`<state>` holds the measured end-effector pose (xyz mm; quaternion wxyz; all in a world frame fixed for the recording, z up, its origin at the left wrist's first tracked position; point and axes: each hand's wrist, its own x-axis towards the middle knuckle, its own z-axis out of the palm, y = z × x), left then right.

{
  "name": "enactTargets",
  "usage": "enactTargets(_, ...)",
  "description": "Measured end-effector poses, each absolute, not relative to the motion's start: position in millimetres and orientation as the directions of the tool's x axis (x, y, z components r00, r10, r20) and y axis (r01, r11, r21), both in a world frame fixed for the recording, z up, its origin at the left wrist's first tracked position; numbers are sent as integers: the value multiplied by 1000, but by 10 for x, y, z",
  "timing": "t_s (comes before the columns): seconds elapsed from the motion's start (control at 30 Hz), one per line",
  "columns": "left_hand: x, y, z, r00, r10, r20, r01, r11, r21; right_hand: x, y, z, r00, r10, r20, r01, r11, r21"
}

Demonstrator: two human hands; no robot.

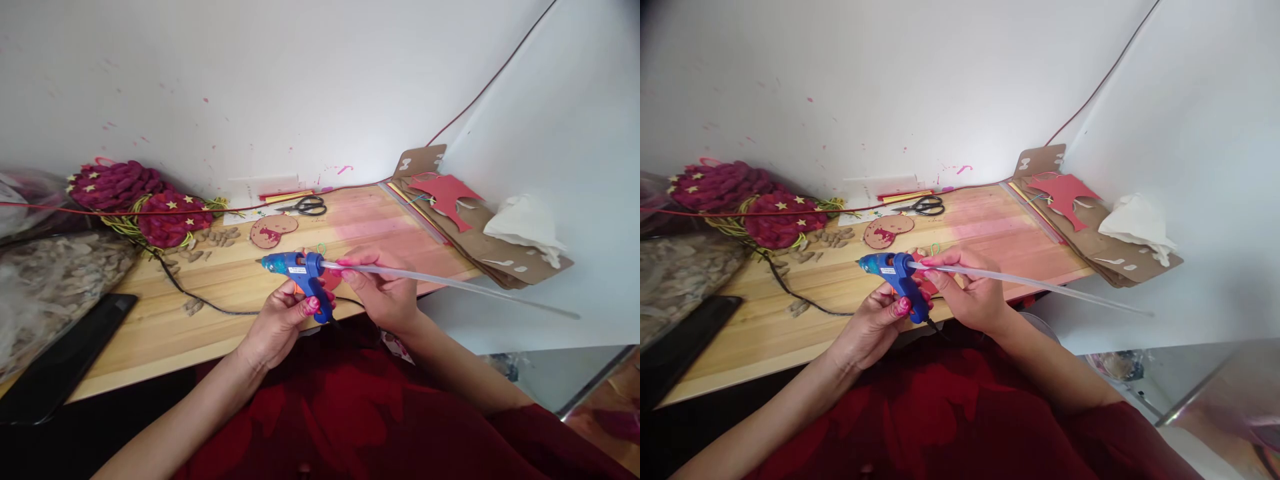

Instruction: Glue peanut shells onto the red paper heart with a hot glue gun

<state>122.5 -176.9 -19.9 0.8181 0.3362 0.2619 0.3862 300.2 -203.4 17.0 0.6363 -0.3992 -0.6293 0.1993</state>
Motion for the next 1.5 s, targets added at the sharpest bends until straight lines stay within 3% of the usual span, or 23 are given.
enactTargets(0.17,1224,-1779,-197,568,805,-170,-444,474,761,3084,-2057,157,64,718,693,374,626,-684)
enactTargets(0.4,1211,-1780,-164,572,794,-204,-410,492,768,3142,-2021,209,16,745,667,374,615,-695)
enactTargets(0.6,1221,-1787,-186,546,813,-202,-417,473,776,3052,-2057,208,125,763,634,466,519,-717)
enactTargets(0.9,1205,-1796,-260,525,836,-163,-434,427,793,2951,-2062,107,210,764,610,452,478,-753)
enactTargets(1.07,1218,-1785,-240,511,847,-150,-427,401,810,2918,-2065,64,277,792,544,349,444,-825)
enactTargets(1.37,1267,-1765,-185,487,860,-151,-419,382,824,2950,-2055,-77,308,901,306,-24,329,-944)
enactTargets(1.5,1328,-1760,-137,488,861,-146,-427,381,820,2983,-2046,-125,347,899,267,-79,312,-947)
